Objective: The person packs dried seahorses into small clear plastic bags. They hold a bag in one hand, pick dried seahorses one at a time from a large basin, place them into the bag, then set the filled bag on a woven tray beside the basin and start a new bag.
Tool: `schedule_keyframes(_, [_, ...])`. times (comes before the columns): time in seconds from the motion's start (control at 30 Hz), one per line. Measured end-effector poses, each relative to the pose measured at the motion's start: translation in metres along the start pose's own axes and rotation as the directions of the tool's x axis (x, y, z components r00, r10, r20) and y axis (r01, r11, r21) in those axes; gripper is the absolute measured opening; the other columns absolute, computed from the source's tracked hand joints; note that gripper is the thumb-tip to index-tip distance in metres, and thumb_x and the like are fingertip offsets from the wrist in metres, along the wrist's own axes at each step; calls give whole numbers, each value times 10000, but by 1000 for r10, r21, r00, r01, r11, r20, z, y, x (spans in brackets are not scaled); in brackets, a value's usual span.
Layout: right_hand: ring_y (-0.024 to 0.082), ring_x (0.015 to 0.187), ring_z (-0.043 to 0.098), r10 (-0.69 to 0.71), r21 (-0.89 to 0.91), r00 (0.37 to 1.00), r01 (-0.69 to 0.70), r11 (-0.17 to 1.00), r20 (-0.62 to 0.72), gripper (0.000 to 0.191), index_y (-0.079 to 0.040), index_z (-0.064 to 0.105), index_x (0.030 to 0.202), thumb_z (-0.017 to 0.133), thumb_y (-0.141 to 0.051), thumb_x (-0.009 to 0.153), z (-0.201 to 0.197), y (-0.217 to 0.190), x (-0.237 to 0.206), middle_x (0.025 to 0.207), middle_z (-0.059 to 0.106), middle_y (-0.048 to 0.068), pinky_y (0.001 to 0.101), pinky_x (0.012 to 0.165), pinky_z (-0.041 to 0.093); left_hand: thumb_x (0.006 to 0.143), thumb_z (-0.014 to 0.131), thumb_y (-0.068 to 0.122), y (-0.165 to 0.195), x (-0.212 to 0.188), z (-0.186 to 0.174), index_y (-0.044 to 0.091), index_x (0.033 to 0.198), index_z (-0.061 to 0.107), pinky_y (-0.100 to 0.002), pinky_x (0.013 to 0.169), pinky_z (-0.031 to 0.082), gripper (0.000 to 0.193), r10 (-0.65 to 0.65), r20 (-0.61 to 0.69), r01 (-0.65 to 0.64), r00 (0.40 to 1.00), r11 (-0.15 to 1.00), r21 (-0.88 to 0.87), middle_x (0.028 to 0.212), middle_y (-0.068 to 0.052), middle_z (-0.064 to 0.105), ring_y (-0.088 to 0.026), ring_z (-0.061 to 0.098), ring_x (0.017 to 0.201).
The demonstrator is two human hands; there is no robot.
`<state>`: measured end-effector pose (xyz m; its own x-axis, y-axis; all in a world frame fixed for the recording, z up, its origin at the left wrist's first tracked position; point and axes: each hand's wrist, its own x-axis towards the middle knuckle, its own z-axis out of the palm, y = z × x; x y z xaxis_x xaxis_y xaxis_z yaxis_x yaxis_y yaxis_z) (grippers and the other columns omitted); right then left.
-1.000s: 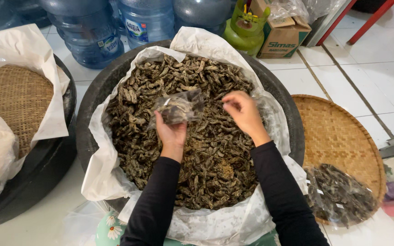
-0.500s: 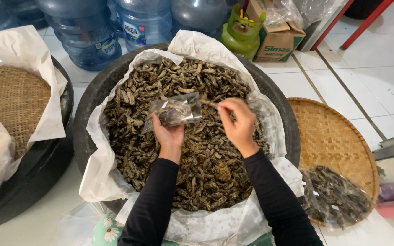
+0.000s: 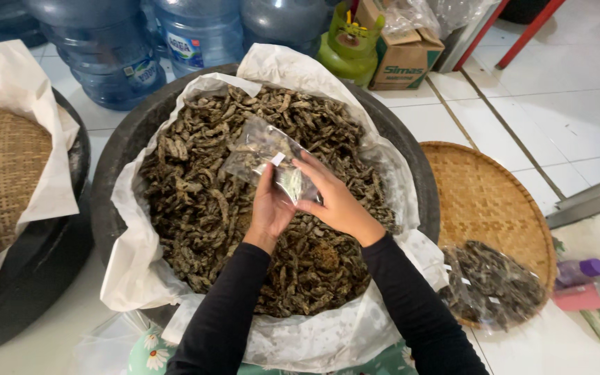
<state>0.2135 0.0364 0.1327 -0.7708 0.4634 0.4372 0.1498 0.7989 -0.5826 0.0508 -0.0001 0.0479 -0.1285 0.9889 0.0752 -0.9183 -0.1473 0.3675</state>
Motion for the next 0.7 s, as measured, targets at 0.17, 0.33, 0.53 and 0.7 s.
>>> schedule_keyframes(0.17, [357, 1535, 369, 107, -172, 979, -137, 976, -173, 726, -132, 444, 1552, 777, -216, 913, -49, 1, -56, 1667, 357, 186, 450, 1199, 377, 928, 587, 528, -13, -19, 24, 183, 1505, 354, -515, 1044, 541, 711, -423, -130, 429, 897, 757, 494, 1398, -168, 616, -291, 638, 1258])
schedule_keyframes(0.33, [387, 1529, 366, 224, -339, 850, -413, 845, -478, 709, -99, 457, 1554, 787, -208, 936, -128, 45, -145, 1655, 366, 218, 469, 1194, 379, 949, 588, 493, -4, -24, 29, 130, 1494, 492, -426, 1065, 470, 662, -164, -216, 256, 963, 290, 922, 1385, -76, 641, -234, 598, 1302])
schedule_keyframes(0.53, [366, 1245, 624, 351, -330, 669, -672, 663, -656, 696, 57, 576, 1390, 873, -212, 821, -166, 119, -261, 1331, 652, 266, 440, 1039, 493, 998, 548, 398, 19, -13, 14, 84, 1462, 499, -434, 1082, 482, 562, -78, -275, 279, 958, 463, 841, 1391, -114, 642, -240, 597, 1327])
schedule_keyframes(0.7, [225, 943, 673, 633, 129, 309, -827, 548, -710, 685, 51, 626, 1334, 906, -250, 786, -130, 160, -301, 1089, 734, 151, 357, 834, 540, 1025, 531, 354, 18, -12, 7, 77, 1455, 502, -411, 1076, 492, 512, -40, -322, 304, 946, 456, 836, 1387, -109, 631, -235, 599, 1314])
